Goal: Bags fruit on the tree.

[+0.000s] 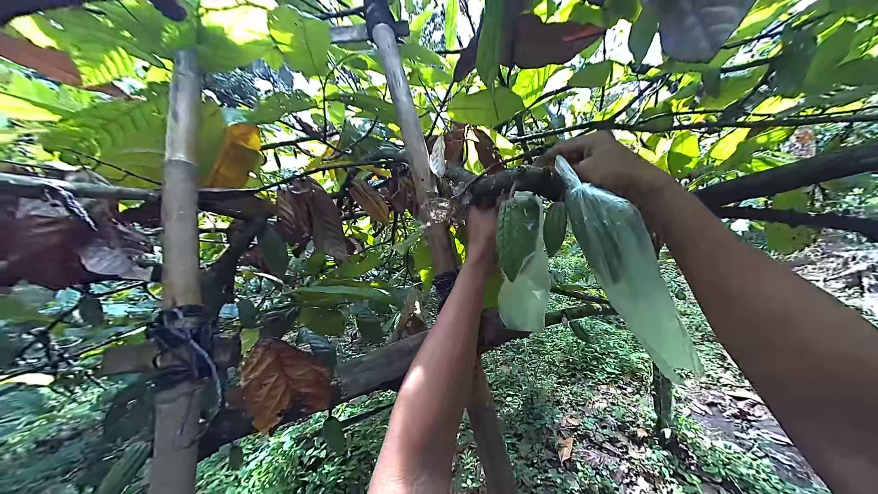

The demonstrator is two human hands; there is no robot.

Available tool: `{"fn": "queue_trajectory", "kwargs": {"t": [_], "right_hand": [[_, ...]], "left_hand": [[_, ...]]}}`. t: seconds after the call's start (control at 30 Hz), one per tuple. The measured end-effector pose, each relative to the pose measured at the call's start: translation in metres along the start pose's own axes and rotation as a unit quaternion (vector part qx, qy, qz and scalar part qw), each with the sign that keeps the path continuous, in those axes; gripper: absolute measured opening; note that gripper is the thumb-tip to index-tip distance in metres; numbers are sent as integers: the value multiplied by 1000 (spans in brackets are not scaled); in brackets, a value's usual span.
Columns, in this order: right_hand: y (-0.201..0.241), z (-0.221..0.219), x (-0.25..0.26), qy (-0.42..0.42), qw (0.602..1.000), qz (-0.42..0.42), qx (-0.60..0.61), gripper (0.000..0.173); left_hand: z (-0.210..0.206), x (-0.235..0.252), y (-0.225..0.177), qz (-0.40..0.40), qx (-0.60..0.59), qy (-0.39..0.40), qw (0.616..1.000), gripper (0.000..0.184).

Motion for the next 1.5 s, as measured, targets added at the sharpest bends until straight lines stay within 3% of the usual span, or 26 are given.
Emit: {"fn": "queue_trajectory", "kwargs": {"t": [0.1,0.13,0.2,0.27,0.37,0.47,0.57,0.7,0.9,1.03,1.13,1.3,1.4,1.5], "right_hand": [[5,-5,-1,40,997,-55,34,40],[7,-6,1,44,997,-57,40,37],[10,-5,4,11,997,-61,34,18],[16,-1,1,-65,996,-57,0,19],[41,8,-33,-154,984,36,-82,26],[84,10,-99,-228,938,196,-173,23],[94,-19,-153,-181,926,264,-198,17],[74,-38,-168,-171,927,287,-169,15],[62,-19,-188,-243,940,221,-96,22],[69,-28,-178,-231,946,198,-114,19],[80,-21,-171,-240,937,197,-162,11],[87,19,-165,-265,933,203,-131,15],[89,24,-147,-242,943,199,-115,26],[94,9,-114,-159,954,165,-195,28]], "left_hand": [[-2,17,23,-33,-30,-38,998,29],[-2,16,25,-30,-52,-36,998,29],[-3,9,30,-34,-107,-10,994,30],[1,-3,32,-58,-138,12,989,26],[19,-26,32,-112,-99,13,989,27],[45,-61,19,-165,-37,26,985,29],[71,-85,13,-170,11,19,985,25],[86,-96,7,-217,119,53,967,23],[48,-129,-4,-382,272,96,878,14],[-8,-164,13,-476,313,4,822,18],[-34,-173,-17,-506,323,-63,797,18],[-11,-132,-94,-413,358,77,834,20],[18,-90,-121,-423,373,137,815,18],[38,-70,-131,-480,370,189,773,14]]}}
Point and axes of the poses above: each hand's wrist, its own x-axis towards the middle knuckle, its own z-axis out of the back of the hand, y = z × x, the point moved 7 cm from there along x, towards the middle knuckle, and after that the axes turned 7 degrees about -y, right-handed, at the moved point
